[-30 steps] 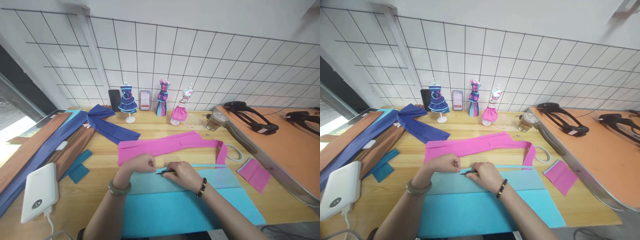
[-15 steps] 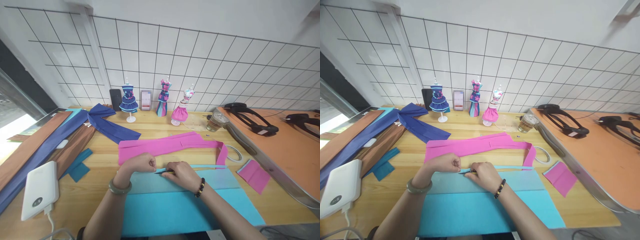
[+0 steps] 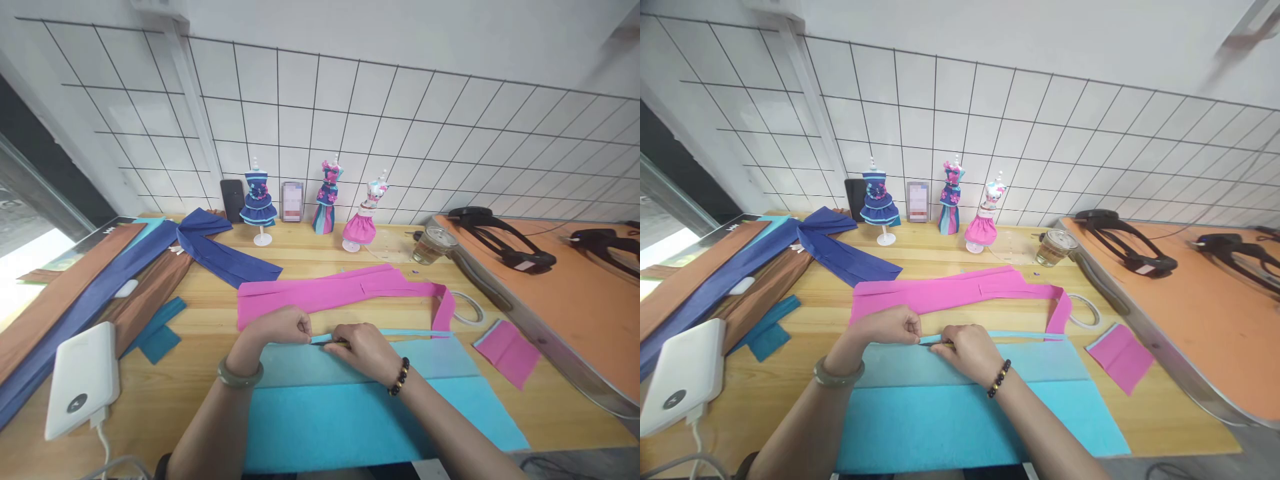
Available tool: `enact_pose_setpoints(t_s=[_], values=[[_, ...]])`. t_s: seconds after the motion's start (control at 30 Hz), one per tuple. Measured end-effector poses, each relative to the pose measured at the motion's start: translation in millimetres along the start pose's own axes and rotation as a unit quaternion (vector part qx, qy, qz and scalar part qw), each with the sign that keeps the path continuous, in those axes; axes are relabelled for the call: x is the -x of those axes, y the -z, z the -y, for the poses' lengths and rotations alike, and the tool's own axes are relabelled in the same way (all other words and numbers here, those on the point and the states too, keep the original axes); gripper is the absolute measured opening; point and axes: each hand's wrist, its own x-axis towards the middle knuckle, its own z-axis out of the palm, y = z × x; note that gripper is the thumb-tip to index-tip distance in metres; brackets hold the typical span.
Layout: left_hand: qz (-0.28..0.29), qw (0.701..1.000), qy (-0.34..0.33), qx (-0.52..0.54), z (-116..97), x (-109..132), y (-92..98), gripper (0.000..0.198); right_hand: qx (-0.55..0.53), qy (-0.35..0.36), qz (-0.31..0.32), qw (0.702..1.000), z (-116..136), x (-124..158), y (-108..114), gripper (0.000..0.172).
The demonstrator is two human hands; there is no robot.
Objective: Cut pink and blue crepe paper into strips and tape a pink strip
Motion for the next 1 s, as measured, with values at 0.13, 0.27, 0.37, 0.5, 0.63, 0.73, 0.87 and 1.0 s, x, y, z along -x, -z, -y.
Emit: enact_pose_setpoints(t_s=[0.13, 0.27, 0.37, 0.5, 0.63, 0.73, 0.87, 1.0], values=[[0.004, 1.0, 0.007, -0.002, 2, 2, 2.5, 0.023, -0.009, -0.001, -0.008, 1.0, -1, 1, -2, 0.031], [0.004, 1.0, 0.027, -0.015, 4, 6, 5.5, 0.023, -0.006, -0.001, -0.014, 1.0, 1, 3, -3, 0.031], [0.0, 0.999, 0.042, -0.028, 4, 8, 7.3, 0.021, -0.003, -0.003, -0.015, 1.0, 2, 4, -2, 0.032], [-0.002, 0.998, 0.044, -0.037, 2, 10, 7.8, 0.022, 0.004, -0.01, -0.008, 1.0, 4, 4, -3, 0.033], [-0.005, 0.998, 0.045, -0.04, 1, 12, 5.2, 0.023, 0.01, -0.006, -0.004, 1.0, 7, 2, -4, 0.033], [-0.01, 0.998, 0.05, -0.042, 1, 14, 2.6, 0.025, 0.012, 0.0, -0.003, 1.0, 11, 0, -5, 0.034], [-0.01, 0.998, 0.056, -0.042, 3, 16, 1.1, 0.025, 0.011, 0.009, -0.001, 1.0, 15, -2, -7, 0.036], [-0.011, 0.998, 0.056, -0.039, 6, 19, 3.2, 0.024, 0.012, 0.005, 0.0, 1.0, 16, -1, -7, 0.035]])
